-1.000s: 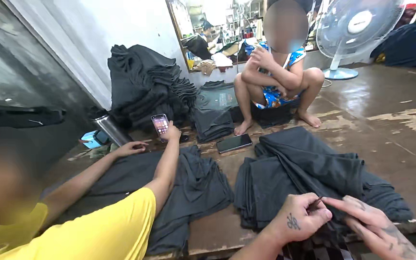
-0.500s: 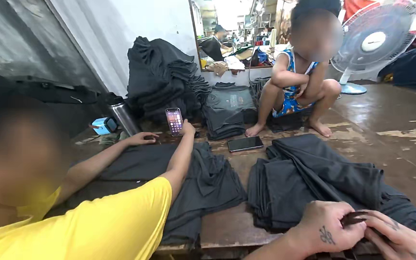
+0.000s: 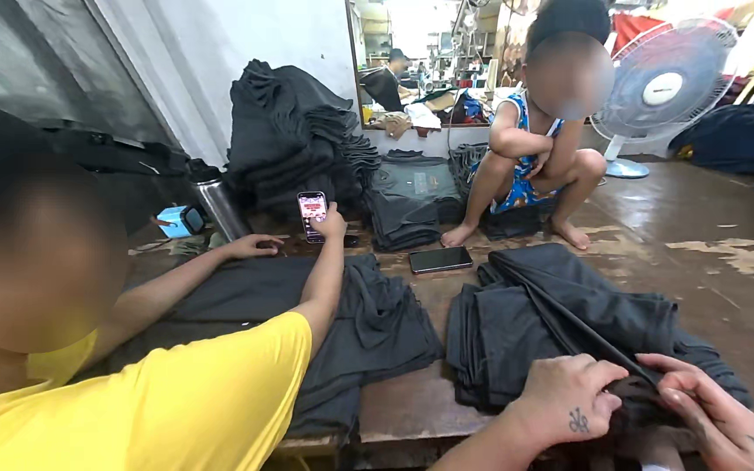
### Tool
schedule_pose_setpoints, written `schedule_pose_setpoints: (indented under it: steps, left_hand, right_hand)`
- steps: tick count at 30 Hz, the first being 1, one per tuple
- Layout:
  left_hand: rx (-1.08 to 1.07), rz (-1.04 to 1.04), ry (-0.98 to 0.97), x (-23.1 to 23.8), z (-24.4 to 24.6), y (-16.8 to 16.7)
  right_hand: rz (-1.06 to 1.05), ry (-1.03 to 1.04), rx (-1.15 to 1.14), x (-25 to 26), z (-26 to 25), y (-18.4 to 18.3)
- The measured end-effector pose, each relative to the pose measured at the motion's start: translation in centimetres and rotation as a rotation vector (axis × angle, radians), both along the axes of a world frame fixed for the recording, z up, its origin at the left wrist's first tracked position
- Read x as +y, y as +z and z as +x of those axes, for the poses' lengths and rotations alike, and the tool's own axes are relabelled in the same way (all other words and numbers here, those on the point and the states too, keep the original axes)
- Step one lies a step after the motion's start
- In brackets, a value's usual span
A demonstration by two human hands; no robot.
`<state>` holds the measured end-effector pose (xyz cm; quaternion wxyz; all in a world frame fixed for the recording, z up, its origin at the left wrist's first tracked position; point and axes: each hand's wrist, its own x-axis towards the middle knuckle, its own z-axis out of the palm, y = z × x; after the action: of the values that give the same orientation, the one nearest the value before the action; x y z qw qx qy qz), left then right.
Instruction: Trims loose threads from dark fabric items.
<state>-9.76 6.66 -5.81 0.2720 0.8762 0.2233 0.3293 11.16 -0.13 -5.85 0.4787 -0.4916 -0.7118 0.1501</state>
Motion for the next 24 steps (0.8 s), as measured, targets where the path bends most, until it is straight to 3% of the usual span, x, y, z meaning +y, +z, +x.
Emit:
schedule_pose_setpoints:
  steps: [9, 17, 24]
  left_hand:
    - [-0.137, 0.183, 0.098, 0.2, 1.0, 0.7]
    - [-0.086, 0.189, 0.025, 1.2, 1.6, -0.1]
    - [-0.051, 0.117, 0.125, 1.3, 0.9, 0.2]
  right_hand:
    - [0.139, -0.035, -0.094, 0.2, -0.1, 1.1]
    - [0.141, -0.023, 0.070, 0.8, 0.6, -0.2]
    - [0.123, 0.009, 0.164, 0.9, 1.2, -1.4]
